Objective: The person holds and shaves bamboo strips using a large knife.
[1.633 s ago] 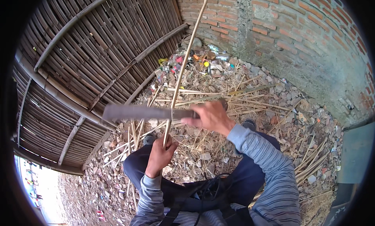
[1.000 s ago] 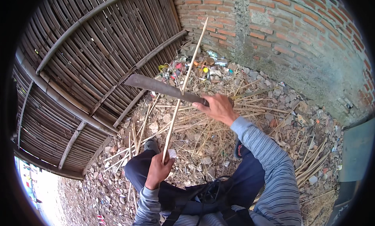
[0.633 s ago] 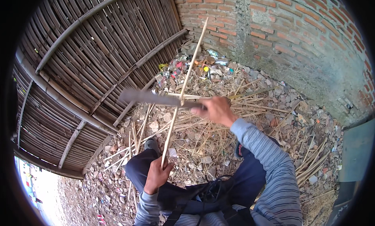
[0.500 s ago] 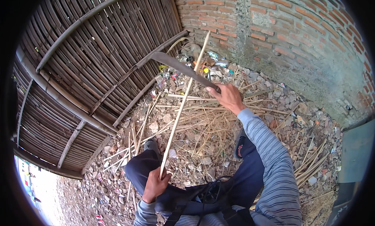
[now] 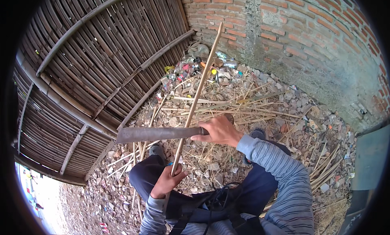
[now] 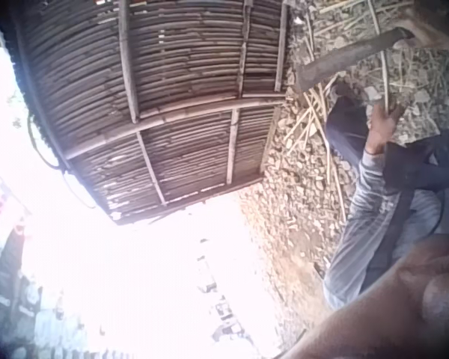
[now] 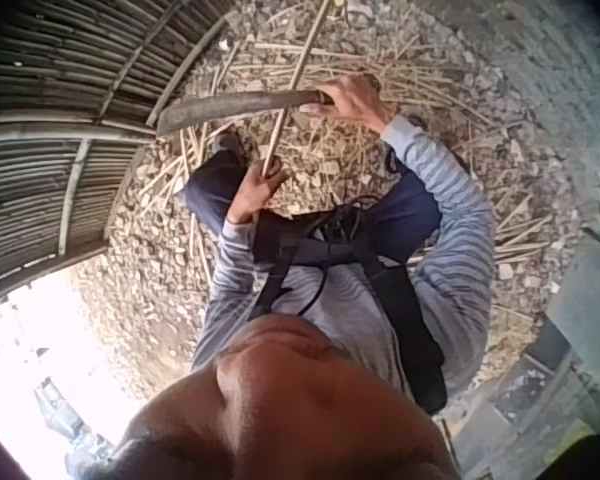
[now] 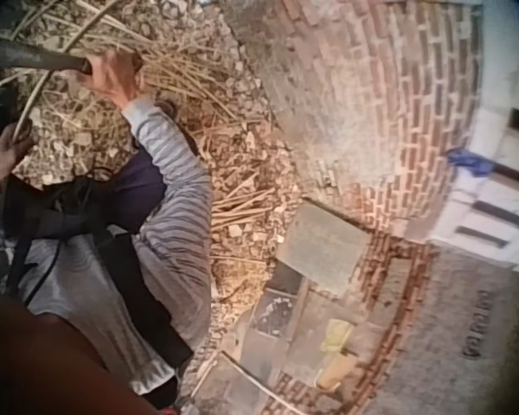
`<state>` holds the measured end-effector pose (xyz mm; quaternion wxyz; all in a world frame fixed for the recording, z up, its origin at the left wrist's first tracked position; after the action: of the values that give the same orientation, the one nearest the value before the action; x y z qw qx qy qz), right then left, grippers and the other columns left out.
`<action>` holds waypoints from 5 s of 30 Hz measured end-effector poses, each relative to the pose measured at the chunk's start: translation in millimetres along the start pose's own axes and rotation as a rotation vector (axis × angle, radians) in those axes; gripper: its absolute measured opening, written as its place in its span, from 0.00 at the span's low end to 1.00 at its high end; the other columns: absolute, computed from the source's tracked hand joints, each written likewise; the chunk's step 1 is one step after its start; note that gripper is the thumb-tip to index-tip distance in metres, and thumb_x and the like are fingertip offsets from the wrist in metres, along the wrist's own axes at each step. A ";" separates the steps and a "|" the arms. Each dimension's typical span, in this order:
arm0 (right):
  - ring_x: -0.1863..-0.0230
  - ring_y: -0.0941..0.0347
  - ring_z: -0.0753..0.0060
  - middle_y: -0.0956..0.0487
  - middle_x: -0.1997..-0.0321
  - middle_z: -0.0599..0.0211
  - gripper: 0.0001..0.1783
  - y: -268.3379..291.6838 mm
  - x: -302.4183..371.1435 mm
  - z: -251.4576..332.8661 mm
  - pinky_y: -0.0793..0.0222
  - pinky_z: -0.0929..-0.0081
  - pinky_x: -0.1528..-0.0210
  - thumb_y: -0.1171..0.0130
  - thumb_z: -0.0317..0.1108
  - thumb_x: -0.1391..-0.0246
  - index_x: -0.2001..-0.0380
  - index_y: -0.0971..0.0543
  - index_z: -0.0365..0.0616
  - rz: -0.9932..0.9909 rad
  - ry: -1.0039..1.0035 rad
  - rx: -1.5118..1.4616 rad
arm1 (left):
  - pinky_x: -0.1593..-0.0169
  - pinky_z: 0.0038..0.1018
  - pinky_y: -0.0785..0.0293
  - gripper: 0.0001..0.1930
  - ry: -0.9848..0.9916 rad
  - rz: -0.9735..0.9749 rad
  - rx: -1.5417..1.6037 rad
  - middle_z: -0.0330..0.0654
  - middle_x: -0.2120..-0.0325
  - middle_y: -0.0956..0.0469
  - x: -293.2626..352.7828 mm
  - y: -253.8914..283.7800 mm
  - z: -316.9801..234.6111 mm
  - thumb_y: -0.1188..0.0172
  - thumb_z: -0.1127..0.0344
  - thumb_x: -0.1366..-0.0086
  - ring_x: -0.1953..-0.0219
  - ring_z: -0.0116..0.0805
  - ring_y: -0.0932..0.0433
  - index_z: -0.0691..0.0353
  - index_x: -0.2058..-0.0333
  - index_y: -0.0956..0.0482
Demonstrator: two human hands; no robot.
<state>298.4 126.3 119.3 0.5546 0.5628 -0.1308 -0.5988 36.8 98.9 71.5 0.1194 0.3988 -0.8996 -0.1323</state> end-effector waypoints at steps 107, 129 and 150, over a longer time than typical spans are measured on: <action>0.89 0.28 0.66 0.27 0.89 0.69 0.45 0.0 -1.1 20.2 0.32 0.63 0.84 0.52 0.80 0.40 0.67 0.13 0.45 -0.108 0.078 0.027 | 0.65 0.51 0.22 0.10 -0.089 -0.405 -0.449 0.65 0.76 0.20 -7.0 8.7 -35.8 0.39 0.73 0.38 0.71 0.66 0.18 0.74 0.61 0.22; 0.89 0.28 0.71 0.26 0.88 0.72 0.43 7.7 -14.8 -39.2 0.33 0.68 0.86 0.50 0.80 0.40 0.71 0.15 0.47 0.026 -0.192 0.065 | 0.66 0.50 0.23 0.06 -0.029 -0.391 -0.409 0.63 0.79 0.22 8.6 8.7 -36.4 0.40 0.74 0.38 0.73 0.66 0.20 0.72 0.67 0.24; 0.89 0.33 0.70 0.29 0.90 0.70 0.40 21.6 -6.3 -114.5 0.33 0.63 0.83 0.48 0.74 0.36 0.62 0.11 0.44 -0.054 -0.491 0.120 | 0.68 0.54 0.24 0.07 -0.002 -0.302 -0.423 0.65 0.80 0.23 47.9 3.3 1.9 0.39 0.73 0.39 0.73 0.68 0.20 0.70 0.66 0.24</action>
<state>401.7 177.3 101.4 0.4555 0.4358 -0.2819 -0.7233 2.7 65.5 76.1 0.1780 0.4947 -0.7823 -0.3341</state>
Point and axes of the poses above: each hand's wrist, its own x-axis away from the middle knuckle, its own y-axis out of the back of the hand, z = x × y, the point moved 6 cm from there along -x, towards the middle knuckle
